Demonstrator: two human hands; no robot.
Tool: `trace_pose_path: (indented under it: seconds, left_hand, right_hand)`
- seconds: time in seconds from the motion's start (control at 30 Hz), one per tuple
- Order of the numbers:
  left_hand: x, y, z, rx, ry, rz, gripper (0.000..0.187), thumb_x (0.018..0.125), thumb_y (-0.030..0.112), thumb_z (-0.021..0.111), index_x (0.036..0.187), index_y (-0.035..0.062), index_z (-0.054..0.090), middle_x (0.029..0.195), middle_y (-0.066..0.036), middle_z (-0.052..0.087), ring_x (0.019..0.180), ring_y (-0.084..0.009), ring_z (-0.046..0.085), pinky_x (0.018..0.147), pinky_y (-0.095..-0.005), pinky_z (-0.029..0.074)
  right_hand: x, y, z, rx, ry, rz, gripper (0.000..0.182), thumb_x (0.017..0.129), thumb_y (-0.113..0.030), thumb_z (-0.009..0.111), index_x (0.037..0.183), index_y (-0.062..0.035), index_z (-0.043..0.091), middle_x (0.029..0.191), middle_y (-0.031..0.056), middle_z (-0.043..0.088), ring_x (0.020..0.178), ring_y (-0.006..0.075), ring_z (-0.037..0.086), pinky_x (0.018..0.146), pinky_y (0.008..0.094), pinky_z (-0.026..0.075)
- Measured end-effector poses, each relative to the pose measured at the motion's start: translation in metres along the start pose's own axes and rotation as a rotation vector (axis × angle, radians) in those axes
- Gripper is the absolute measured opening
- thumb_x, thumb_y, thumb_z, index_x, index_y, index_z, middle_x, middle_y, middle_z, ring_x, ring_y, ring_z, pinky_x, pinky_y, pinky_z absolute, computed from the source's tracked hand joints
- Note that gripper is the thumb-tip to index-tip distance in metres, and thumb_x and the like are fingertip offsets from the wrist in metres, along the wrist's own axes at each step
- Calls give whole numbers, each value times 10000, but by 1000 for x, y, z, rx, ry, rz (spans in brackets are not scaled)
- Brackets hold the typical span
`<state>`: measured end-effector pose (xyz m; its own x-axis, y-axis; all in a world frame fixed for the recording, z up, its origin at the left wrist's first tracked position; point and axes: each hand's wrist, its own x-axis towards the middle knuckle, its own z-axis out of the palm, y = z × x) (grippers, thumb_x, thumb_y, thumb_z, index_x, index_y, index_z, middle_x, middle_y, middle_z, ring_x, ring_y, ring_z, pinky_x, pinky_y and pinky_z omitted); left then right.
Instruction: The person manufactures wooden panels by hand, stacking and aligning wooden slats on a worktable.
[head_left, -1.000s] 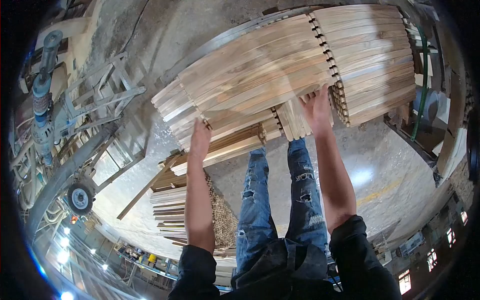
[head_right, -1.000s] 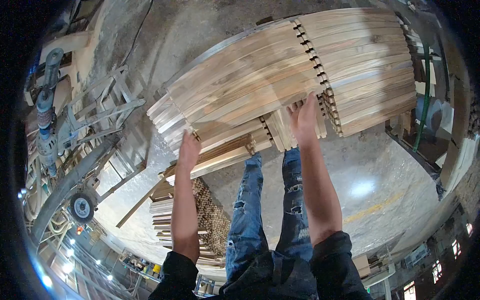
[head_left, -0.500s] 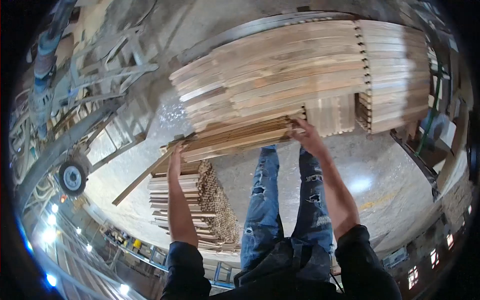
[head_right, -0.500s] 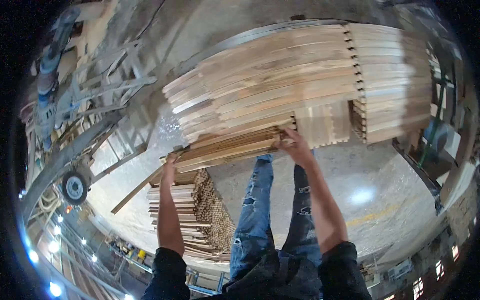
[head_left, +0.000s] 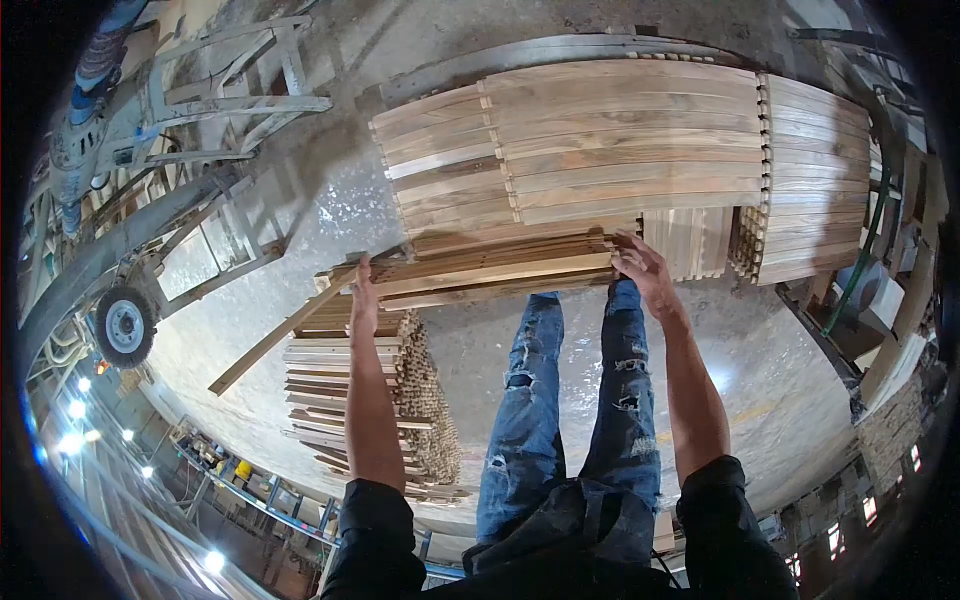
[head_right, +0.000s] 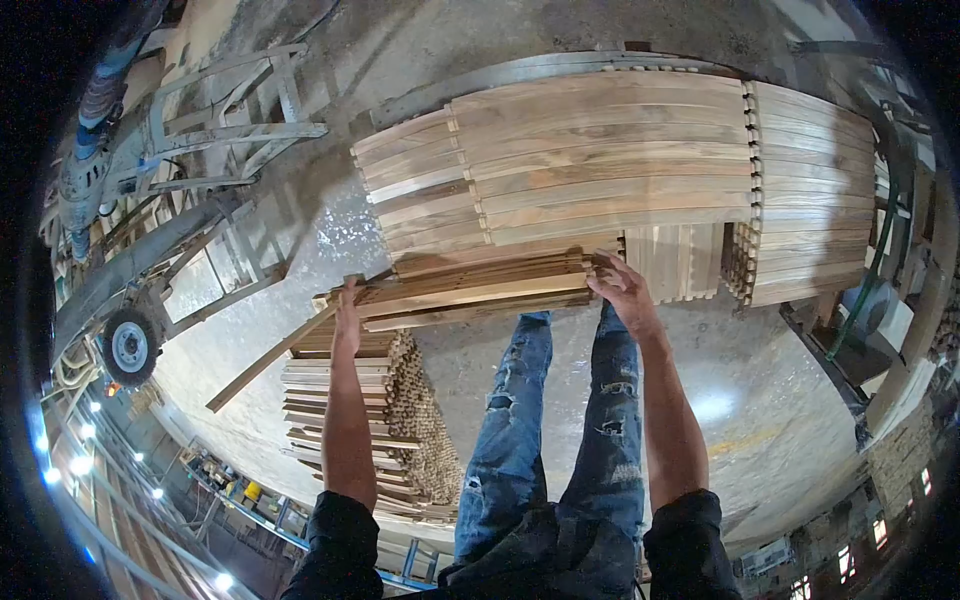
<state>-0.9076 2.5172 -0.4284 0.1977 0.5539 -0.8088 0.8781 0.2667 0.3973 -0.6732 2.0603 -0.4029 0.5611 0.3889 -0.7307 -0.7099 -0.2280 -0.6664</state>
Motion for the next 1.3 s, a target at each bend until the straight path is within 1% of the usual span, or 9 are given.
trace_pose_path:
  seconds: [0.17,0.33,0.5,0.6,0.7,0.83,1.03,1.1,1.3]
  left_hand:
    - [-38,40,8,5,-85,64,663,925,616,230,1466,233,233,1530,-73,175,1411,-266,128,1125,-465,136]
    - [-53,77,71,38,-165,176,636,958,559,195,1472,185,214,1534,-82,158,1413,-253,128,1126,-417,161]
    - [-78,94,169,26,-132,187,725,917,647,223,1475,185,188,1541,-78,96,1410,-292,108,1112,-503,185]
    - [-91,103,216,-96,-93,153,799,884,701,228,1475,165,183,1538,-96,76,1411,-317,80,1102,-539,176]
    - [-93,104,242,-188,-47,122,801,881,705,237,1474,168,192,1537,-95,86,1409,-319,95,1102,-529,183]
    - [-92,102,251,-297,-46,97,793,882,702,258,1473,175,200,1532,-106,115,1402,-317,130,1105,-513,180]
    - [-47,56,238,79,37,345,682,938,454,476,1453,89,216,1455,-133,277,1281,-321,387,1065,-386,313]
    - [-103,105,257,-460,20,9,652,954,431,448,1459,103,198,1474,-135,252,1302,-321,357,1089,-417,281]
    - [-104,103,256,-474,-59,21,778,905,659,273,1484,165,111,1498,-150,183,1370,-311,225,1139,-465,118]
  right_hand:
    - [-6,4,-12,256,57,28,478,849,-106,627,1303,-48,491,1210,50,560,1113,174,514,973,299,395]
    - [-15,15,-56,630,162,-90,600,868,-271,588,1395,-93,364,1357,54,419,1239,235,395,1003,508,329]
    - [-7,7,-114,775,451,-143,493,849,-251,588,1306,-131,444,1229,21,481,1163,198,446,926,442,389]
    - [9,16,-148,949,567,-194,325,829,-238,636,1117,-120,543,947,-22,560,870,143,534,755,316,441]
    - [17,19,-158,952,694,-154,470,800,-327,659,1191,-101,527,1225,44,530,1127,219,483,970,398,369]
    - [20,6,-160,1046,727,-287,238,853,-233,647,1029,-84,587,1018,23,609,951,161,566,809,326,451]
    - [22,-8,-133,975,778,-170,510,941,-400,500,1325,-88,376,1359,77,424,1246,224,395,1007,396,323]
    - [23,-8,-121,1072,731,-67,540,960,-452,421,1348,-82,358,1412,89,369,1287,238,353,1049,405,278]
    - [27,-28,-114,1148,581,-188,576,956,-532,343,1359,-121,353,1365,54,412,1256,229,385,1069,437,282]
